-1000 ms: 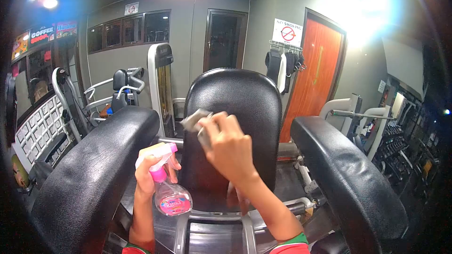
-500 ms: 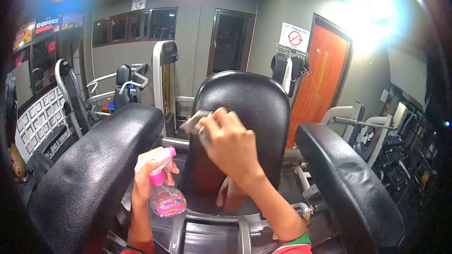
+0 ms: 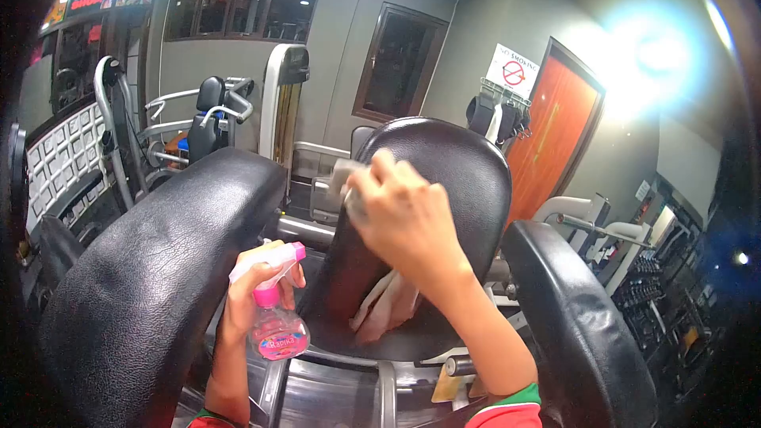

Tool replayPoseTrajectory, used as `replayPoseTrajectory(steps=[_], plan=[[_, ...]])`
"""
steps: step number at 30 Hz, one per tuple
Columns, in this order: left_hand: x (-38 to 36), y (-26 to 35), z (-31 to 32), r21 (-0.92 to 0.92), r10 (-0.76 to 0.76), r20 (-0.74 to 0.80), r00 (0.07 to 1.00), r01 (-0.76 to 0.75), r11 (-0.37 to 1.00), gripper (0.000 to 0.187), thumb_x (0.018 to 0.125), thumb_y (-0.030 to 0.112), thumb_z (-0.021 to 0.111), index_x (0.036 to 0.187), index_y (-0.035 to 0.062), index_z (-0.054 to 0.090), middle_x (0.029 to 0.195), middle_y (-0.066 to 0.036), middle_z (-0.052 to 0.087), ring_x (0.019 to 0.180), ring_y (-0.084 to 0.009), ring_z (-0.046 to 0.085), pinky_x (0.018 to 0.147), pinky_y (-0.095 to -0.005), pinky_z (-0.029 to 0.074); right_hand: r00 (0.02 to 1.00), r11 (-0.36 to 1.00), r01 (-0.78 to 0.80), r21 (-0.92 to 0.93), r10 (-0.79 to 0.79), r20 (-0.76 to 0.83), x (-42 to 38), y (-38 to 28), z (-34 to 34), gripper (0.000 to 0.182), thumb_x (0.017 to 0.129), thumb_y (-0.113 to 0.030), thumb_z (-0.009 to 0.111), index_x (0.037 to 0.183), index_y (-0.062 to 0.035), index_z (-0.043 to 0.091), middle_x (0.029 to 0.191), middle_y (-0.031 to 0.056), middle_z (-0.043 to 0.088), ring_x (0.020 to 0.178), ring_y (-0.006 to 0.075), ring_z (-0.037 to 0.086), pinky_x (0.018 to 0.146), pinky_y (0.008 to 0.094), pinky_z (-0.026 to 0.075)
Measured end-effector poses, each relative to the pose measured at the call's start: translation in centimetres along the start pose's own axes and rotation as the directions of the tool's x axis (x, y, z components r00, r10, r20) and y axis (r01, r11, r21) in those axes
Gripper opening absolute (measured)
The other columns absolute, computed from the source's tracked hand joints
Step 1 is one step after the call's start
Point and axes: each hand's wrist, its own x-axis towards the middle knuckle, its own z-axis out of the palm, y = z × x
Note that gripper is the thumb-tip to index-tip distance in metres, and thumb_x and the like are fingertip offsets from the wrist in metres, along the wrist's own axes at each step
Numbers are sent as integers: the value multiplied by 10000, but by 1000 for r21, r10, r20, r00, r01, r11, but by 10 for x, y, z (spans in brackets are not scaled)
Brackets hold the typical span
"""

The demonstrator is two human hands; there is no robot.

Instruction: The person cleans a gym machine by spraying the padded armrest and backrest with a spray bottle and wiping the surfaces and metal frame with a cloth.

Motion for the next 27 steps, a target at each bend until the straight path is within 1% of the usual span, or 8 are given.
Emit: replayPoseTrajectory(steps=[3, 7, 11, 15, 20, 22, 25, 27], plan=[[-5, 0, 5, 26, -77, -58, 995, 78, 997, 406, 891, 325, 508, 973, -49, 641, 799, -96, 619, 580, -149, 584, 563, -272, 451, 924, 987, 159, 3, -150, 352, -9, -18, 3, 216, 788, -157, 706, 966, -50, 646, 969, 109, 582, 868, 247, 673, 677, 380, 576], [-13, -5, 8, -20, -64, -67, 996, 63, 998, 381, 873, 287, 545, 1002, -58, 642, 794, -89, 620, 578, -129, 567, 554, -256, 452, 901, 984, 175, 16, -167, 400, 6, -11, -4, 223, 771, -135, 713, 971, -51, 665, 971, 112, 588, 846, 264, 681, 699, 392, 570], [-16, -11, 4, -14, -87, -16, 996, 87, 996, 327, 867, 276, 555, 938, -36, 621, 776, -81, 610, 592, -121, 558, 563, -256, 448, 951, 979, 161, -121, -121, 286, 33, -2, -15, 210, 789, -138, 678, 984, -61, 682, 978, 111, 582, 839, 267, 676, 694, 390, 562], [-18, -8, 0, 64, -201, -26, 979, 203, 977, 354, 827, 325, 546, 904, -16, 604, 796, -99, 615, 600, -140, 579, 590, -269, 459, 931, 955, 228, -191, -156, 330, 44, -9, -5, 135, 796, -81, 619, 869, 8, 690, 986, 136, 576, 901, 281, 626, 719, 370, 565], [-27, -22, 0, -41, -245, -59, 968, 243, 969, 333, 832, 320, 547, 898, -3, 588, 798, -93, 603, 614, -138, 572, 599, -266, 453, 816, 910, 323, -259, -130, 563, 52, -38, 7, 133, 789, -89, 659, 857, -10, 741, 1010, 130, 613, 965, 269, 616, 750, 330, 556], [-27, -21, 0, -61, -253, -58, 966, 249, 966, 332, 833, 326, 549, 895, 1, 583, 800, -92, 600, 622, -138, 572, 603, -265, 453, 658, 896, 404, -182, -147, 739, 51, -46, 15, 127, 794, -120, 689, 860, -29, 747, 1011, 131, 652, 963, 261, 640, 767, 309, 550], [-25, -19, 1, -49, -223, -71, 972, 220, 974, 339, 834, 335, 550, 893, 3, 581, 800, -95, 602, 628, -139, 574, 605, -266, 451, 693, 893, 371, -255, -83, 716, 52, -52, 11, 181, 768, -148, 733, 910, -35, 744, 1004, 139, 663, 957, 240, 647, 748, 304, 547], [-24, -23, -1, -45, -202, -63, 977, 199, 979, 349, 830, 345, 554, 895, 4, 581, 798, -96, 602, 623, -140, 573, 603, -266, 452, 813, 871, 296, -392, -15, 582, 60, -46, 6, 178, 753, -128, 744, 906, -37, 744, 995, 133, 649, 941, 237, 639, 725, 307, 547]])
